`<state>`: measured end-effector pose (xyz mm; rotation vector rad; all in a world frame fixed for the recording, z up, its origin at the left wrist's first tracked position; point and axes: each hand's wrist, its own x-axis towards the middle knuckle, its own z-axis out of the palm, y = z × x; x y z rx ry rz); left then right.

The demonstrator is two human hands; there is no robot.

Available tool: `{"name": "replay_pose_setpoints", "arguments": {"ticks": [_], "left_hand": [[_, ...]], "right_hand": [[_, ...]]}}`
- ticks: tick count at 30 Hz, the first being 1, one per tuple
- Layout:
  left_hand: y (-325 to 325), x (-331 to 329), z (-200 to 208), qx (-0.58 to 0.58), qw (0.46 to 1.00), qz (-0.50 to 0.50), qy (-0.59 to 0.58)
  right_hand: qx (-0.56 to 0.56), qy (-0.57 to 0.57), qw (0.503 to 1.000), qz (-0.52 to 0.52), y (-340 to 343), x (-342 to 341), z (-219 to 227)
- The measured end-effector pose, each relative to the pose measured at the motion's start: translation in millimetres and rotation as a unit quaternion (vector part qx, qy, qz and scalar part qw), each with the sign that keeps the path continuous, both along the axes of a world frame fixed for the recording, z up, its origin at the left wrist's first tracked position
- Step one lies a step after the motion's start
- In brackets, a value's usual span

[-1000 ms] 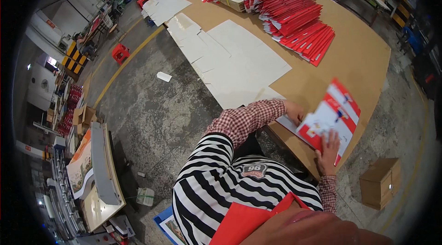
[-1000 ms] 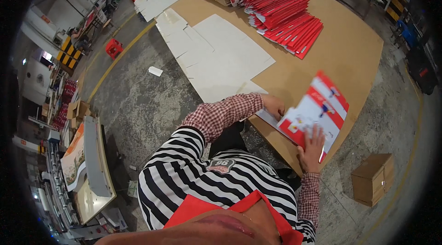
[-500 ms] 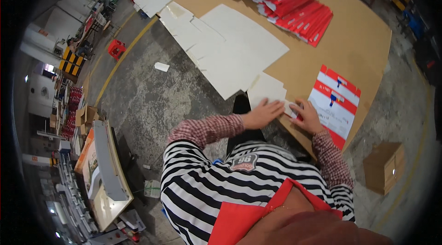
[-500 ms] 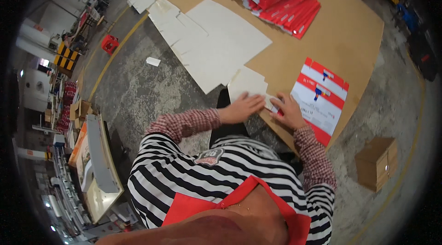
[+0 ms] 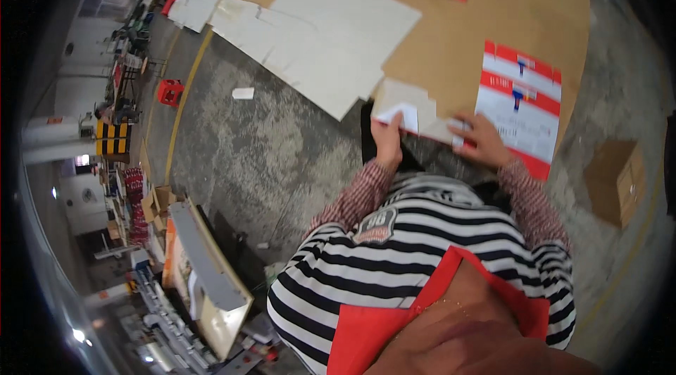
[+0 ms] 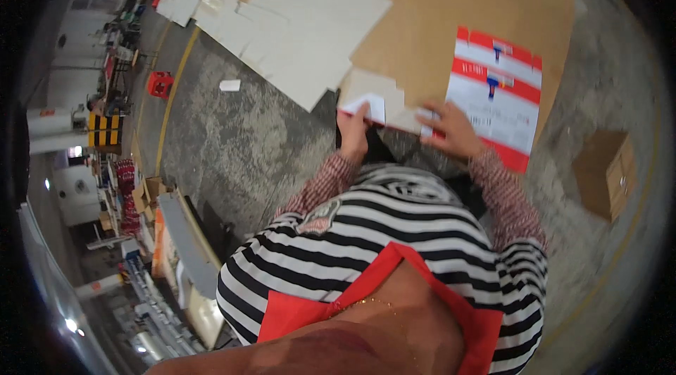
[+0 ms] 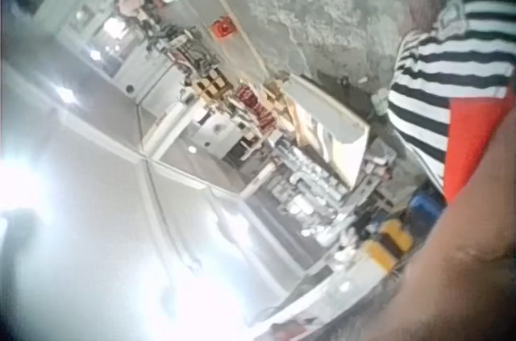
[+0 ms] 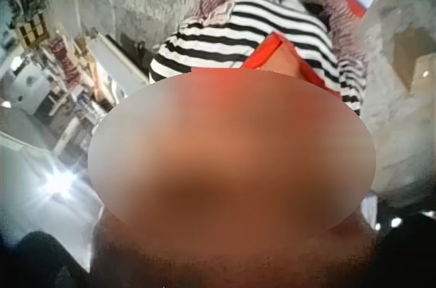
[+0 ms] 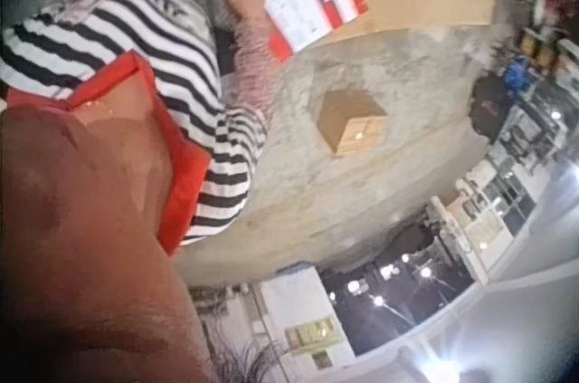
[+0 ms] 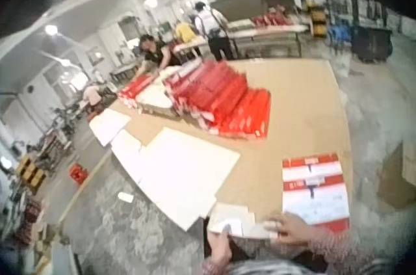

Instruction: The person folds white cardboard pieces into small rectangular boxes. They place a red and white printed insert into each box and then stack the finished units on the table. The process is repeated continuously throughout the video.

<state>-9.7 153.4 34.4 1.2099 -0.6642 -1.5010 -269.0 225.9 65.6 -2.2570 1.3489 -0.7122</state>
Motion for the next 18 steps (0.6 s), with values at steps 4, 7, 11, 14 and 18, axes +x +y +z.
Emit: {"name": "replay_pose_setpoints", "arguments": {"ticks": [4, 7, 11, 14, 18], "left_hand": [[-15.4, -36.7, 20.3, -0.449, 0.791, -0.240, -0.340], [-23.7, -71.1, 47.2, -0.588, 0.516, -0.423, -0.457], [-36.4, -77.1, 28.8, -0.581, 0.531, -0.428, -0.445], [-39.6, -86.0, 19.1, -0.586, 0.533, -0.433, -0.430], [-39.7, -91.3, 16.5, -0.581, 0.521, -0.433, -0.451]], "right_hand": [[0.006, -0.006, 1.000, -0.001, -4.9, -0.6, 3.8], [0.157, 0.161, 0.974, 0.000, 4.5, -11.3, 21.9], [-0.018, 0.084, 0.977, -0.195, 49.9, -24.1, 18.3], [-0.038, 0.057, 0.968, -0.239, 56.5, -36.5, 15.7], [-0.029, 0.056, 0.967, -0.246, 59.6, -36.6, 10.5]]}}
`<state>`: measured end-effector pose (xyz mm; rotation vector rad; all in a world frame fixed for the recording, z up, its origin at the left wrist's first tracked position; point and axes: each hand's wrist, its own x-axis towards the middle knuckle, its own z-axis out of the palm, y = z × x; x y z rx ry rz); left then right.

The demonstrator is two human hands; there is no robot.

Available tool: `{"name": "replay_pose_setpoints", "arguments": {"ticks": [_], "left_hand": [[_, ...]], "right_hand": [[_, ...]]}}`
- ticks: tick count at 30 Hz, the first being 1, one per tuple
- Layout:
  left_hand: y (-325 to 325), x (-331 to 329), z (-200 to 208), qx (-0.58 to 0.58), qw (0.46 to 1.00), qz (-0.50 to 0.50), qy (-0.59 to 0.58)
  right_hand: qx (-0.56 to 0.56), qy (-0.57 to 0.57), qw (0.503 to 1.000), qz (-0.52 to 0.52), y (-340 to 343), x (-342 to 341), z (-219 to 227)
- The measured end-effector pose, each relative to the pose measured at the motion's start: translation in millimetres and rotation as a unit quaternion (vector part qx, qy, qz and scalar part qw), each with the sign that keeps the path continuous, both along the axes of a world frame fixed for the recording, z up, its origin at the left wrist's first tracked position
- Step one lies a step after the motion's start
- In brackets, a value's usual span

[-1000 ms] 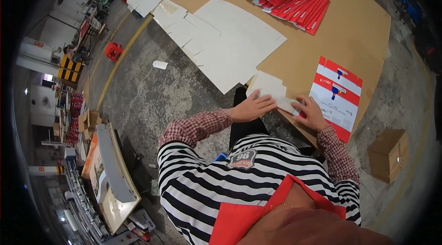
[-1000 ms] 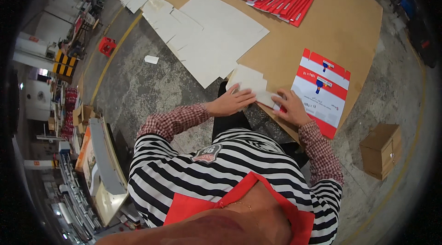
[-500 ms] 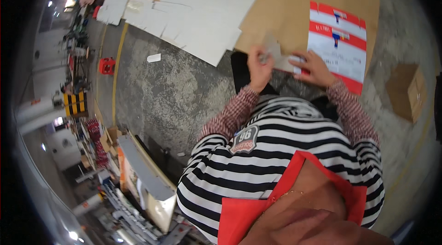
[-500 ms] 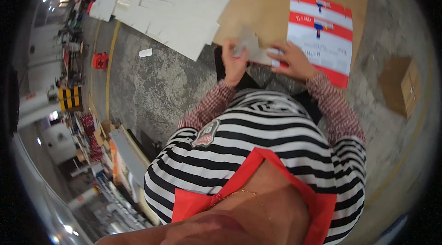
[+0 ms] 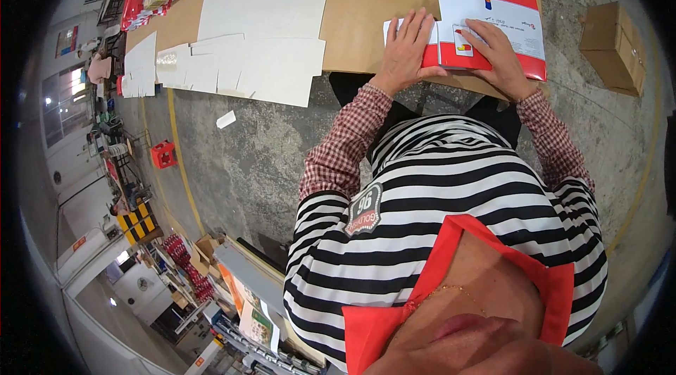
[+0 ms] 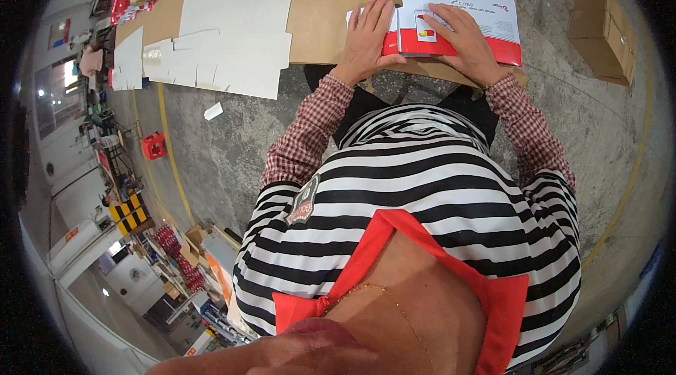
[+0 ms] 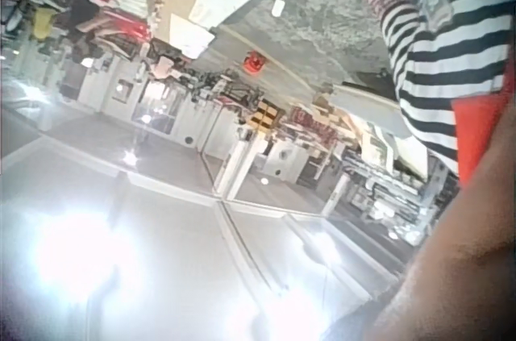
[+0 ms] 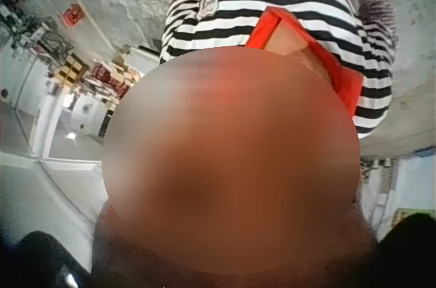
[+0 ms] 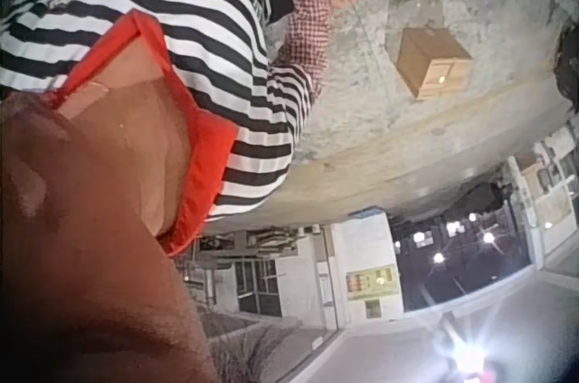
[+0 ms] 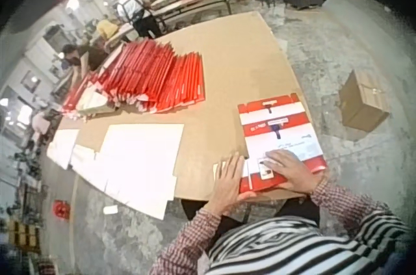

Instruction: The person folds white cardboard pieces into small rectangular boxes. They place a red and white printed insert into each box and then stack the finished units on the table. The process is repeated continuously throughout the video.

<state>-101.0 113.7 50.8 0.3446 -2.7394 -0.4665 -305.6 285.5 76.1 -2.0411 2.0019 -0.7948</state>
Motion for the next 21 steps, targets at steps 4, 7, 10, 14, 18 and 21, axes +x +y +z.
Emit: {"name": "replay_pose_setpoints", "arguments": {"ticks": [4, 7, 10, 14, 18, 21], "left_hand": [[4.9, -4.8, -3.1, -0.063, 0.996, 0.009, -0.070], [10.3, -8.7, -3.3, -0.095, 0.990, 0.022, -0.102], [12.6, -12.1, -3.7, -0.100, 0.987, 0.032, -0.119], [7.8, -17.4, -11.3, -0.064, 0.991, 0.053, -0.103], [13.4, -33.8, -15.5, -0.046, 0.988, 0.120, -0.085], [26.8, -56.2, -11.8, -0.003, 0.986, 0.154, -0.070]], "right_hand": [[0.027, 0.038, 0.999, -0.008, 1.4, 7.7, -4.5], [0.032, 0.063, 0.997, -0.012, 2.9, 7.8, -16.0], [0.030, 0.085, 0.996, -0.001, 4.8, -2.0, -25.4], [-0.015, 0.071, 0.974, -0.216, 42.9, -37.9, -35.7], [-0.042, -0.482, 0.786, -0.385, 86.1, -60.7, -22.3], [-0.230, -0.798, 0.489, -0.267, 83.8, -59.1, -29.8]]}}
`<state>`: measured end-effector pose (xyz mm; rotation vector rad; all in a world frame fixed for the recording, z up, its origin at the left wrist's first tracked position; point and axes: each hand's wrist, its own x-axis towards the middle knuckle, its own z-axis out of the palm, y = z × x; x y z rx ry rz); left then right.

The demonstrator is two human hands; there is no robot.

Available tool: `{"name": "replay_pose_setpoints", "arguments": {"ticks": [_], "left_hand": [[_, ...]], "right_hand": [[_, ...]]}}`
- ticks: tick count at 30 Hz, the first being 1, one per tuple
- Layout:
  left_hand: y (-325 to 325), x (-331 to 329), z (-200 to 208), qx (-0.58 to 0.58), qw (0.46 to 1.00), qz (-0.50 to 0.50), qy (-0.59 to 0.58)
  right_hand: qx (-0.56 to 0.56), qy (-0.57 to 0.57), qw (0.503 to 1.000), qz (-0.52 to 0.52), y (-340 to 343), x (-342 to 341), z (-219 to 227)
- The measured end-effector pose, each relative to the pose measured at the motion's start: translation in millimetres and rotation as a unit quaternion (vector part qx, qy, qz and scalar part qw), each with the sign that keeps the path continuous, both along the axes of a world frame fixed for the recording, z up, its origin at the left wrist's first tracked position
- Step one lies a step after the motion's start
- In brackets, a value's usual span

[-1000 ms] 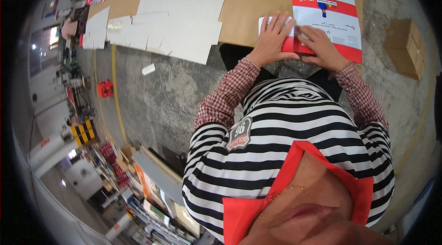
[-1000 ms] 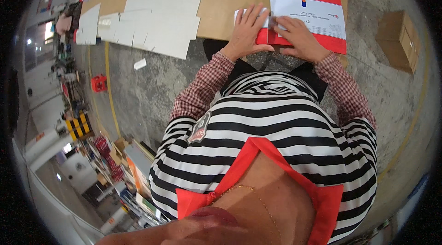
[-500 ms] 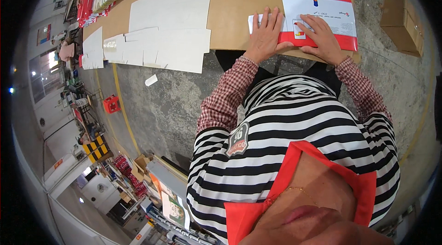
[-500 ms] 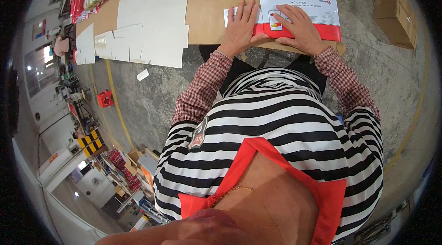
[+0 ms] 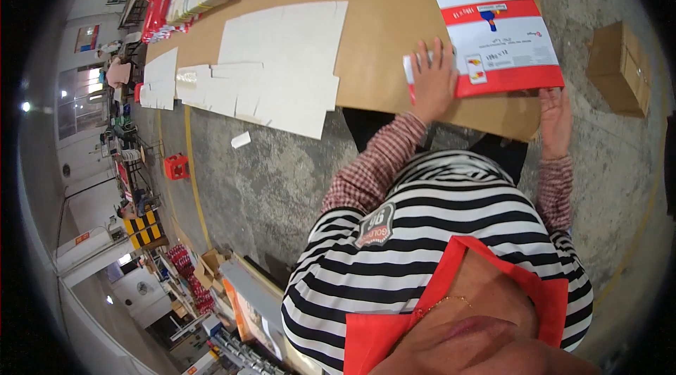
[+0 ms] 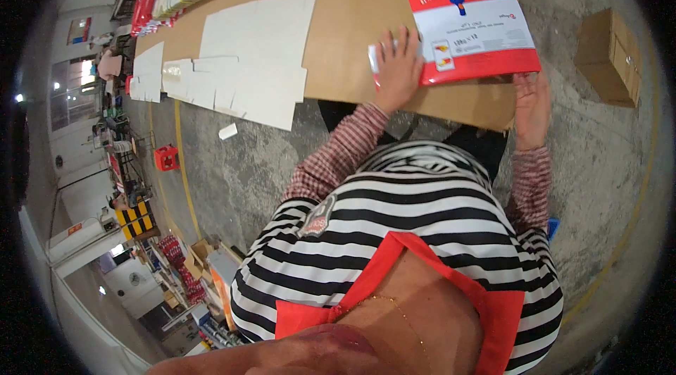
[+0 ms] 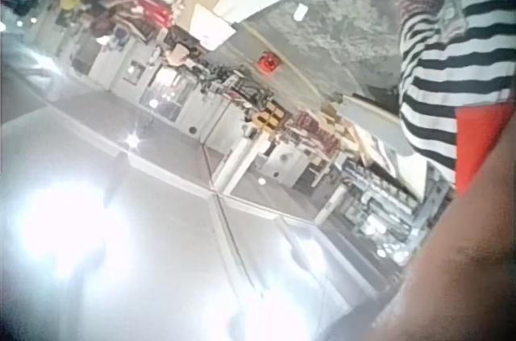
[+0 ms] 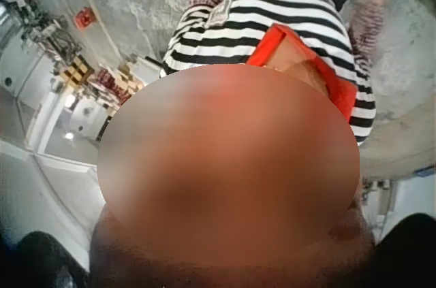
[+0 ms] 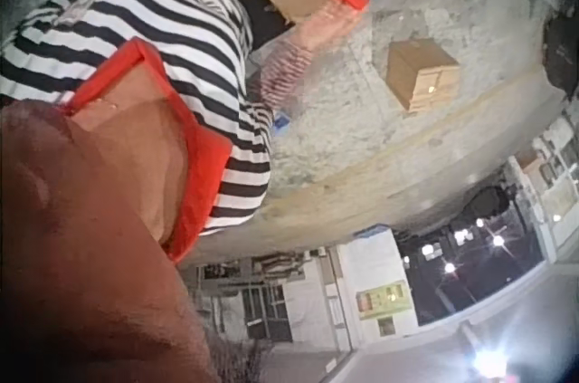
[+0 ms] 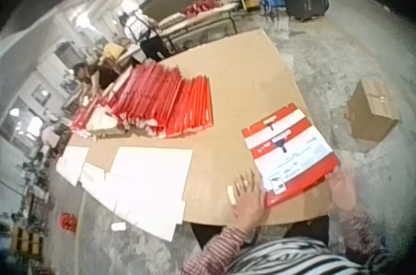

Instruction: The person folds white cardboard pieces into small rectangular boxes. They place a red and white printed insert into each box and then stack the finished units on the table. The process is repeated continuously throughout the video.

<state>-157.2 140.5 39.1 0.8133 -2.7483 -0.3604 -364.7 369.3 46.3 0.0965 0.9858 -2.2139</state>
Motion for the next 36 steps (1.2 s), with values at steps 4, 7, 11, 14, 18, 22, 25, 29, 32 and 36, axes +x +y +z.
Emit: {"name": "replay_pose_setpoints", "arguments": {"ticks": [4, 7, 11, 14, 18, 22, 25, 29, 32, 36], "left_hand": [[44.7, -25.4, 4.5, 0.161, 0.976, -0.021, 0.145], [33.3, -6.3, 39.3, 0.157, 0.952, -0.008, 0.263], [-26.8, 62.1, 16.4, 0.012, 0.977, 0.083, 0.194], [-35.4, 95.4, 4.6, 0.009, 0.985, 0.123, 0.121], [-29.4, 95.5, 4.3, 0.044, 0.984, 0.136, 0.107], [-49.0, 39.9, 8.5, 0.028, 0.979, 0.065, 0.193], [-45.0, 98.6, 3.5, 0.092, 0.965, 0.121, 0.214], [-54.3, 180.2, 40.7, -0.025, 0.960, 0.206, 0.190], [-62.2, 258.2, 43.0, -0.096, 0.953, 0.276, -0.075], [-79.9, 300.3, 27.8, -0.114, 0.956, 0.187, -0.194]], "right_hand": [[0.138, 0.327, 0.933, 0.054, -92.5, 92.5, 17.3], [0.128, 0.332, 0.919, 0.170, -97.6, 48.5, 3.2], [0.121, 0.264, 0.885, 0.364, -97.2, -75.7, 19.1], [0.190, 0.436, 0.760, 0.442, -172.8, -158.7, 8.4], [0.336, 0.526, 0.743, 0.241, -374.0, -219.6, -60.3], [0.344, 0.644, 0.683, 0.008, -570.2, -247.3, -38.0], [0.347, 0.455, 0.791, 0.216, -614.1, -86.4, -76.2], [0.291, 0.467, 0.814, 0.188, -504.9, -89.6, -62.4], [0.265, 0.556, 0.750, 0.243, -408.0, -66.4, -49.2], [0.218, 0.426, 0.795, 0.373, -305.6, -26.5, -1.3]]}}
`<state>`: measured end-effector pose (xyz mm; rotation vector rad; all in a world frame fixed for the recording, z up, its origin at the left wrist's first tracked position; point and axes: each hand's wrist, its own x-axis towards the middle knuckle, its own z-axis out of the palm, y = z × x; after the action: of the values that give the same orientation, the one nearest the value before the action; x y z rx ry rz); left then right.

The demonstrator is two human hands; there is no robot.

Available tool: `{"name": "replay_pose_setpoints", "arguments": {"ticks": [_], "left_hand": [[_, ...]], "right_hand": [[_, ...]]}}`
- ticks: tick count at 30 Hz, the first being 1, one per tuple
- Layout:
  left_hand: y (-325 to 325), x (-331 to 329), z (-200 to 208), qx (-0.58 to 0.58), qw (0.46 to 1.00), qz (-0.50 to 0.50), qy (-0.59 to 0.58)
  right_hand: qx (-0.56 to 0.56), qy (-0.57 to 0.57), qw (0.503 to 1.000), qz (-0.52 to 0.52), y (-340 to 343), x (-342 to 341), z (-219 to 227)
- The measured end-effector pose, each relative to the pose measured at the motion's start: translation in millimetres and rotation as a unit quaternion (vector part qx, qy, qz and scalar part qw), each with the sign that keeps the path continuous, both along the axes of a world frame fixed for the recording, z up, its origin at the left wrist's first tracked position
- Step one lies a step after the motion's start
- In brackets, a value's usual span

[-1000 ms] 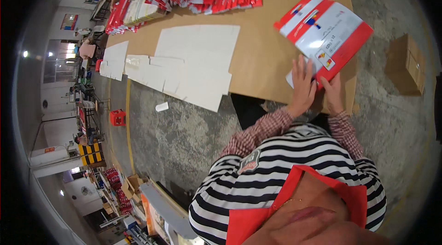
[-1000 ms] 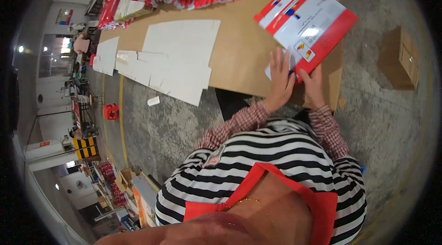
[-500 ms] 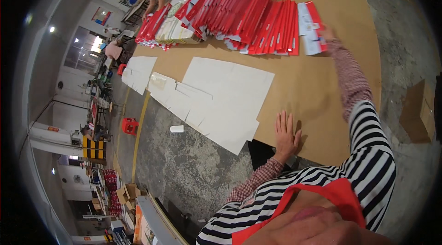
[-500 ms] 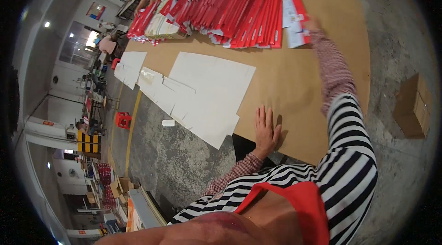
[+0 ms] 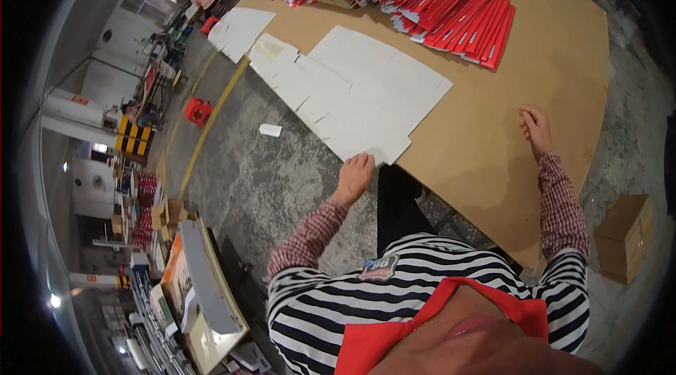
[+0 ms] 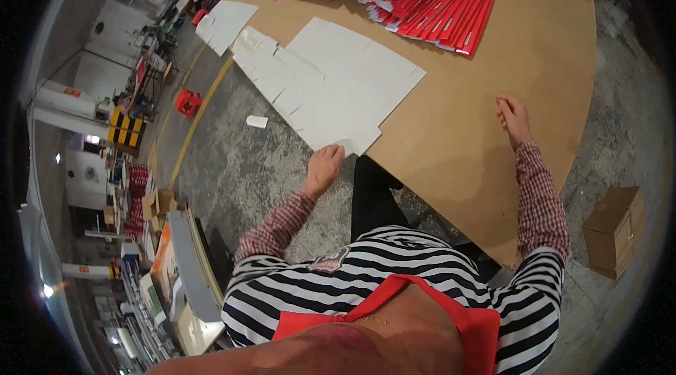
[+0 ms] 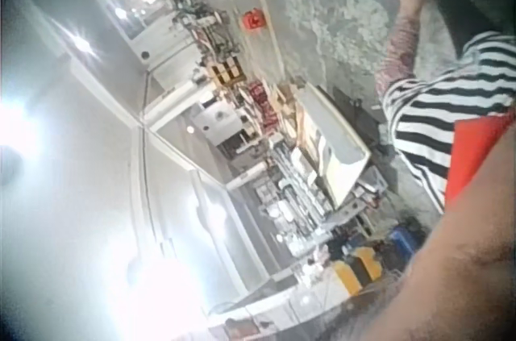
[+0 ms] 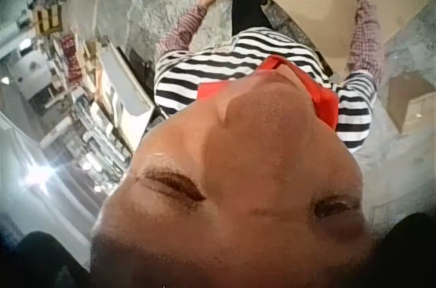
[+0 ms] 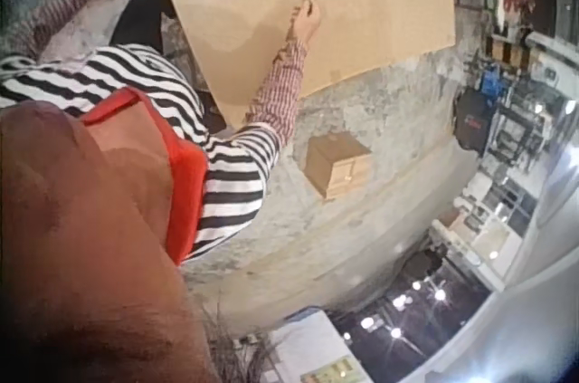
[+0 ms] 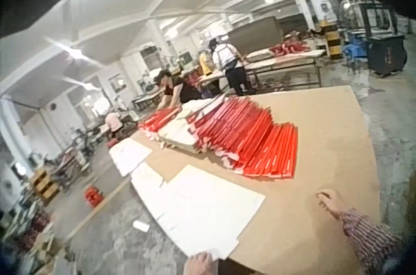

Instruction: The person folds white cardboard pieces into small rectangular boxes. They place a red and white printed insert into each box and then stack the finished units on the table. The process is repeated continuously throughout the video.

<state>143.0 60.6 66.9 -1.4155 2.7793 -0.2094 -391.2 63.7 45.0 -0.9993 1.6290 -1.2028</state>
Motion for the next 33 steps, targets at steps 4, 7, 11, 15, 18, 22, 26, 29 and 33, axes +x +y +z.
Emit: {"name": "replay_pose_setpoints", "arguments": {"ticks": [4, 7, 11, 15, 18, 22, 26, 29, 33], "left_hand": [[-10.0, -33.2, 88.4, -0.019, 0.986, -0.168, 0.009], [27.3, -113.9, 126.8, -0.017, 0.933, -0.334, 0.133], [126.3, -221.8, 120.7, 0.148, 0.877, -0.438, 0.127], [135.1, -229.9, 79.7, 0.147, 0.874, -0.424, 0.185], [122.3, -240.8, -1.0, 0.169, 0.845, -0.468, 0.194], [101.5, -262.1, -13.5, 0.360, 0.839, -0.322, 0.250], [102.1, -276.1, -9.6, 0.403, 0.837, -0.121, 0.350], [123.7, -278.5, -38.6, 0.150, 0.907, -0.290, 0.265], [148.0, -251.4, 8.3, 0.126, 0.900, -0.381, 0.169]], "right_hand": [[-0.156, 0.209, 0.964, 0.054, 74.8, 19.0, 45.5], [-0.329, 0.429, 0.834, 0.112, 138.9, 84.1, 112.5], [-0.288, 0.407, 0.832, 0.243, 216.3, 102.5, 85.1], [-0.176, 0.442, 0.878, 0.050, 324.0, 45.4, 55.3], [-0.103, 0.539, 0.835, 0.026, 366.7, 27.0, 59.2], [0.120, 0.278, 0.953, -0.009, 370.7, -5.6, 22.5], [0.159, 0.180, 0.954, -0.179, 328.5, 7.3, 23.9], [0.037, 0.440, 0.883, -0.160, 295.8, 37.1, 28.9], [-0.063, 0.499, 0.863, 0.047, 268.4, 72.4, 27.6]]}}
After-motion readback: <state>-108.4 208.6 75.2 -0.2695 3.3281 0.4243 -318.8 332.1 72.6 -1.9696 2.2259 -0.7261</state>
